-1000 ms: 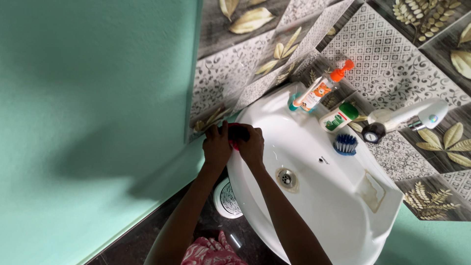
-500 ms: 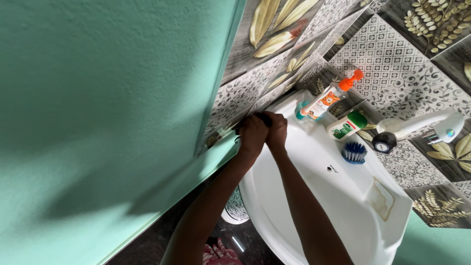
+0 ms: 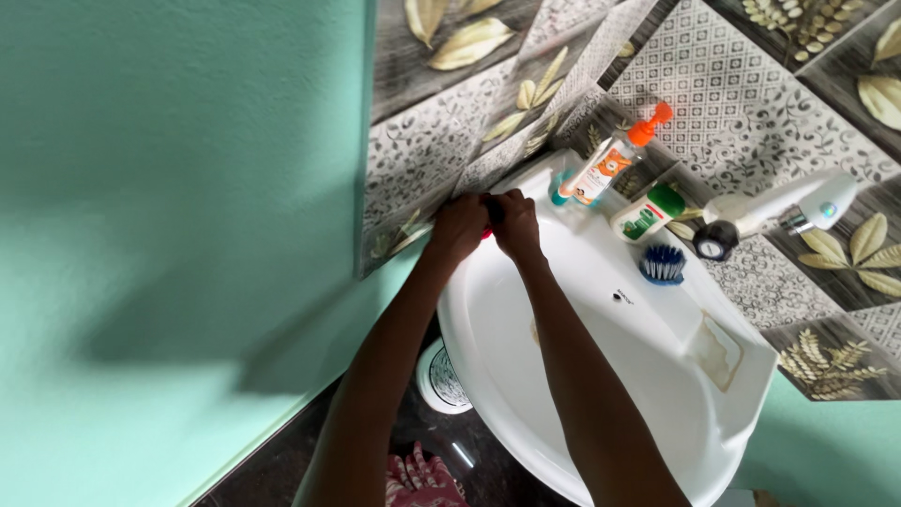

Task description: The person wipes the edges and rim of a bathroom pedestal sink with a red cloth.

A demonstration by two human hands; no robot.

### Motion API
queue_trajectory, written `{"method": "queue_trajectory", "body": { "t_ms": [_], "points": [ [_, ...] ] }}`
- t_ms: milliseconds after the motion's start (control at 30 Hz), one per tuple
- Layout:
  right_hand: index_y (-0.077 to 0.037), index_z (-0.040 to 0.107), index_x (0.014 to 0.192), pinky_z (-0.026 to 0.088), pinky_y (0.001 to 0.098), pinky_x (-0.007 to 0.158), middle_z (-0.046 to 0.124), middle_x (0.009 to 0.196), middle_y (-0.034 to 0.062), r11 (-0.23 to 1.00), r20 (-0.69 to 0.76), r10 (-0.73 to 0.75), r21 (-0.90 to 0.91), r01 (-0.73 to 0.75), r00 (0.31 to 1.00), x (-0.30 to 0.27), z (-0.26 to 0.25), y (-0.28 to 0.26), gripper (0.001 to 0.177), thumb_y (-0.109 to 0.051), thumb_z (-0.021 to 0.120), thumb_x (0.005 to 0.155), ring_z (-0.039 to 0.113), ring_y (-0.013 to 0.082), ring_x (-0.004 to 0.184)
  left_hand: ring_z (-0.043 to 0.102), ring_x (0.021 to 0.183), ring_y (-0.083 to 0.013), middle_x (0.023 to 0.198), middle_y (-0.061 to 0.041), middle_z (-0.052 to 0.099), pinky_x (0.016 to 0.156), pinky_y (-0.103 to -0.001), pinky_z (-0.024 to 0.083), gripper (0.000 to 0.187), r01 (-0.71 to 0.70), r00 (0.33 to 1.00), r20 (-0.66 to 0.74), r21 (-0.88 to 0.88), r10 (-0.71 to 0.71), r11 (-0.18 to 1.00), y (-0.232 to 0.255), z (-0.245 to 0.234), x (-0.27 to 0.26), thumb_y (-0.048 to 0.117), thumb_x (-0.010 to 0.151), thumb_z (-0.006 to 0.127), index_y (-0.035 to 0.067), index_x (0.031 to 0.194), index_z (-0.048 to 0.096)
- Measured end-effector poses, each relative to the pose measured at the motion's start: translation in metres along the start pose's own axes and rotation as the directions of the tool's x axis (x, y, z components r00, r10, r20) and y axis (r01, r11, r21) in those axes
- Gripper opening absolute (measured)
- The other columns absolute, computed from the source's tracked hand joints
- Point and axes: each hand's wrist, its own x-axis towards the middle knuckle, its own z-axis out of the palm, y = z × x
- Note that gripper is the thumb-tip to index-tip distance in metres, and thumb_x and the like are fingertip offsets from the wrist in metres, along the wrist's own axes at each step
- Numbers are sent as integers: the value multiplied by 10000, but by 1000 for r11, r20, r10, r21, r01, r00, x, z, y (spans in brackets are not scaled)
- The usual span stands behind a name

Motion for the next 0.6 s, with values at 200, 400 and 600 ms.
{"method": "queue_trajectory", "body": {
  "t_ms": [200, 400, 600],
  "points": [
    [-93, 738, 1038, 566, 440, 823, 665, 1045, 146, 968, 117, -19, 251, -11, 993, -51, 9, -2, 233, -95, 771, 807, 680, 358, 932, 686, 887, -359, 924, -148, 699, 779, -498, 556, 307, 65, 996, -37, -311, -80, 948, -17, -59, -83, 248, 774, 791, 158, 1067, 770],
    [-75, 719, 1169, 564, 422, 887, 663, 1108, 143, 900, 188, -93, 435, 2, 978, -117, -20, -60, 465, -49, 822, 716, 689, 348, 996, 751, 855, -280, 965, -135, 756, 783, -382, 590, 462, 231, 944, -72, -552, -322, 801, -13, -61, -191, 389, 811, 838, 143, 1195, 767],
    [-119, 727, 1176, 551, 413, 899, 653, 1093, 100, 898, 310, -123, 438, -27, 943, -162, -66, -94, 494, -55, 833, 698, 682, 313, 1022, 777, 979, -233, 1084, -159, 795, 872, -354, 593, 478, 273, 837, -156, -711, -524, 648, 34, -51, -263, 322, 810, 855, 41, 1185, 764]
  ]
}}
